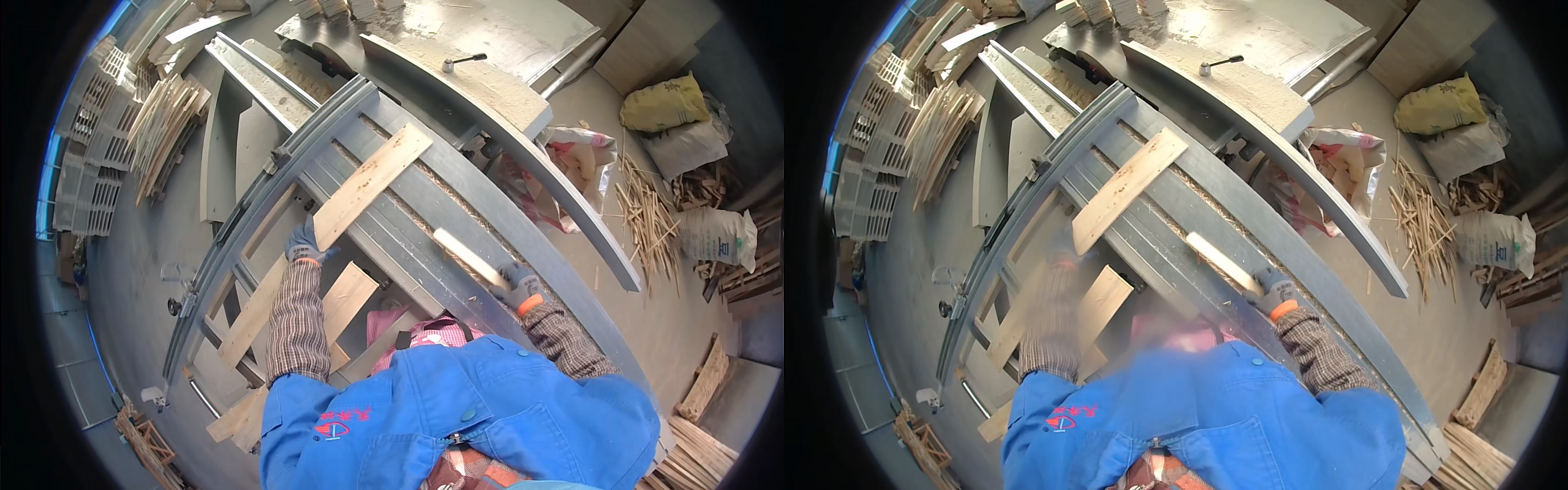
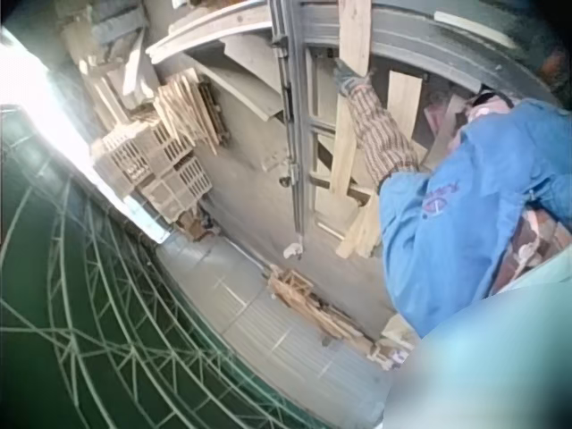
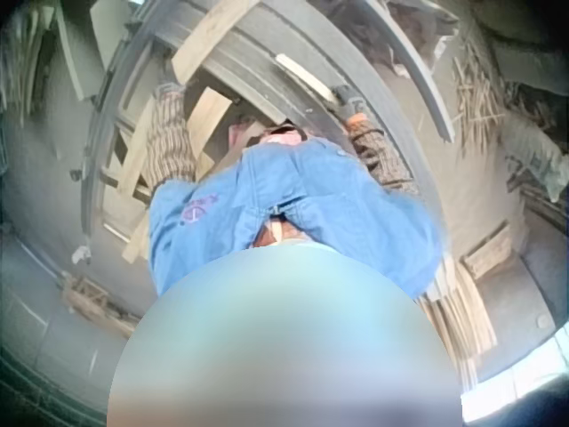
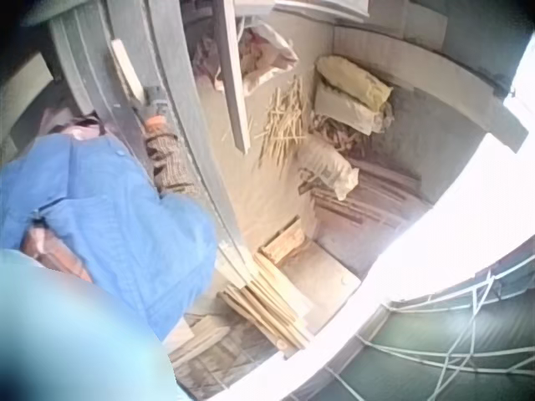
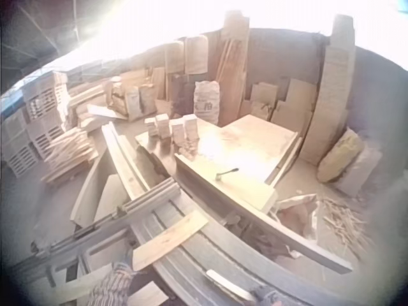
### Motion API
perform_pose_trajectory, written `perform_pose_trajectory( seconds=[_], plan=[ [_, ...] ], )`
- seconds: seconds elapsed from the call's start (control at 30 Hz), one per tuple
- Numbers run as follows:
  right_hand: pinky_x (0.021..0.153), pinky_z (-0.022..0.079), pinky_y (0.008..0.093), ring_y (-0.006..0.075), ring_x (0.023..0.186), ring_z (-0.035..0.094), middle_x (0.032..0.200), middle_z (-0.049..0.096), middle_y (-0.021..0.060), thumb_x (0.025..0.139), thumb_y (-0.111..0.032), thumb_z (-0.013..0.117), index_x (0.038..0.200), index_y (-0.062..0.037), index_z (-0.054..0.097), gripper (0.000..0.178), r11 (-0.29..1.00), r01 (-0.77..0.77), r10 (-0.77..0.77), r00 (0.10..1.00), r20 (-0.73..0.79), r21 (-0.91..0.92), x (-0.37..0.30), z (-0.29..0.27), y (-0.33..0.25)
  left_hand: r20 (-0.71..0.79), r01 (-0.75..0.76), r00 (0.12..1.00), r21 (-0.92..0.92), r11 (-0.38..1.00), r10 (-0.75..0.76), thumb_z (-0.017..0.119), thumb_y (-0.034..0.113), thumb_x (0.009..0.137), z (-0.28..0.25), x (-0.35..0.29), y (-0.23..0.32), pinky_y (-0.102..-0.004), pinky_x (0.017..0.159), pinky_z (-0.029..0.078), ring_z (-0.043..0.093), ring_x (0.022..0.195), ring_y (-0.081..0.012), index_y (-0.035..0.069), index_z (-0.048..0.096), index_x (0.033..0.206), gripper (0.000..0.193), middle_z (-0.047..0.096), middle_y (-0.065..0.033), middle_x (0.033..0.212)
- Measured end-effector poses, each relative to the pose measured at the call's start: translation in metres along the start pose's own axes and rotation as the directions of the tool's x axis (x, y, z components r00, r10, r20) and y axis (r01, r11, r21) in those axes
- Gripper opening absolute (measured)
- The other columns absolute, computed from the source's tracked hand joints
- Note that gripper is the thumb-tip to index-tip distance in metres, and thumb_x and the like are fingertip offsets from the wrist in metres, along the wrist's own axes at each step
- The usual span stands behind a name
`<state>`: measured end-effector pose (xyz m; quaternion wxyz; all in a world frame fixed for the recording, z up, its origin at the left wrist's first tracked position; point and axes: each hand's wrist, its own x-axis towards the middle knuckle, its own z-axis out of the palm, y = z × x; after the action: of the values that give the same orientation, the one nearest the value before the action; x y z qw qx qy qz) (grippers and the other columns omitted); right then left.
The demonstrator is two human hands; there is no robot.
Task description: The person uses a table saw to cut wooden planks into smaller pieces. They feed each plank through the saw, guide it with a push stick, and stack the cut pieces on the table.
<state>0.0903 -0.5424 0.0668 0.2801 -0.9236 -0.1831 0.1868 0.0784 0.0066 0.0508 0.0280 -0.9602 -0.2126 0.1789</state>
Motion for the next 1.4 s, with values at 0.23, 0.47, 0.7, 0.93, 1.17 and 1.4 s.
perform_pose_trajectory(
  seconds=[0.23,0.47,0.7,0.93,1.17,1.4],
  plan=[
    [0.087,0.049,0.0452,0.0371,0.102,0.062,0.108,0.064,0.0193,0.079,-0.034,0.076,0.111,-0.0063,0.066,0.043,0.993,0.050,-0.003,0.920,-0.393,0.109,0.153,-0.020,-0.033,0.037,0.045,0.998,-0.005,0.999,-0.045,0.083,0.067,0.060,-0.006,0.001,0.005,-0.0421,0.115,0.034,0.045,0.133,-0.0287,0.014,0.013,0.159,0.132,0.043,-0.0128,0.144],
    [0.100,0.049,0.0446,0.0358,0.122,0.058,0.130,0.060,0.0199,0.085,-0.037,0.071,0.141,-0.0201,0.051,0.062,0.982,-0.133,0.096,0.964,-0.249,-0.136,0.304,-0.036,-0.117,0.146,0.119,0.981,0.041,0.992,-0.124,0.086,0.058,0.062,-0.021,0.004,0.010,-0.0423,0.116,0.032,0.042,0.138,-0.0293,0.018,0.014,0.160,0.127,0.041,-0.0122,0.150],
    [0.084,0.054,0.0471,0.0391,0.100,0.066,0.110,0.064,0.0196,0.086,-0.029,0.071,0.135,-0.0232,0.056,0.051,0.970,-0.220,0.165,0.912,-0.375,-0.108,0.243,-0.027,-0.054,0.075,0.109,0.991,0.013,0.994,-0.109,0.088,0.055,0.062,-0.012,0.005,0.005,-0.0424,0.115,0.034,0.045,0.137,-0.0302,0.017,0.016,0.159,0.127,0.042,-0.0122,0.152],
    [0.109,0.042,0.0418,0.0352,0.128,0.055,0.138,0.058,0.0203,0.085,-0.034,0.069,0.138,-0.0074,0.056,0.061,0.949,-0.277,0.314,0.857,-0.408,0.149,0.066,-0.010,0.036,0.074,0.063,0.995,0.024,0.998,-0.064,0.086,0.061,0.059,0.006,0.025,-0.008,-0.0417,0.112,0.038,0.050,0.132,-0.0294,0.016,0.017,0.159,0.129,0.046,-0.0131,0.146],
    [0.106,0.044,0.0447,0.0398,0.124,0.055,0.137,0.057,0.0222,0.085,-0.032,0.072,0.144,-0.0059,0.048,0.069,0.995,-0.092,0.094,0.895,-0.435,0.025,0.026,0.008,0.073,-0.305,-0.035,0.952,-0.166,0.985,-0.017,0.081,0.068,0.059,0.015,-0.019,-0.007,-0.0520,0.117,0.026,0.032,0.143,-0.0374,0.011,0.019,0.158,0.130,0.033,-0.0179,0.154],
    [0.098,0.046,0.0472,0.0430,0.110,0.057,0.118,0.059,0.0235,0.077,-0.028,0.078,0.137,-0.0100,0.056,0.066,0.982,-0.020,-0.047,0.935,-0.353,-0.185,0.067,-0.003,0.084,-0.448,-0.044,0.884,-0.358,0.933,-0.130,0.067,0.062,0.081,0.024,-0.108,-0.008,-0.0467,0.117,0.029,0.038,0.140,-0.0365,0.003,0.036,0.149,0.096,0.042,-0.0218,0.150]
  ],
)
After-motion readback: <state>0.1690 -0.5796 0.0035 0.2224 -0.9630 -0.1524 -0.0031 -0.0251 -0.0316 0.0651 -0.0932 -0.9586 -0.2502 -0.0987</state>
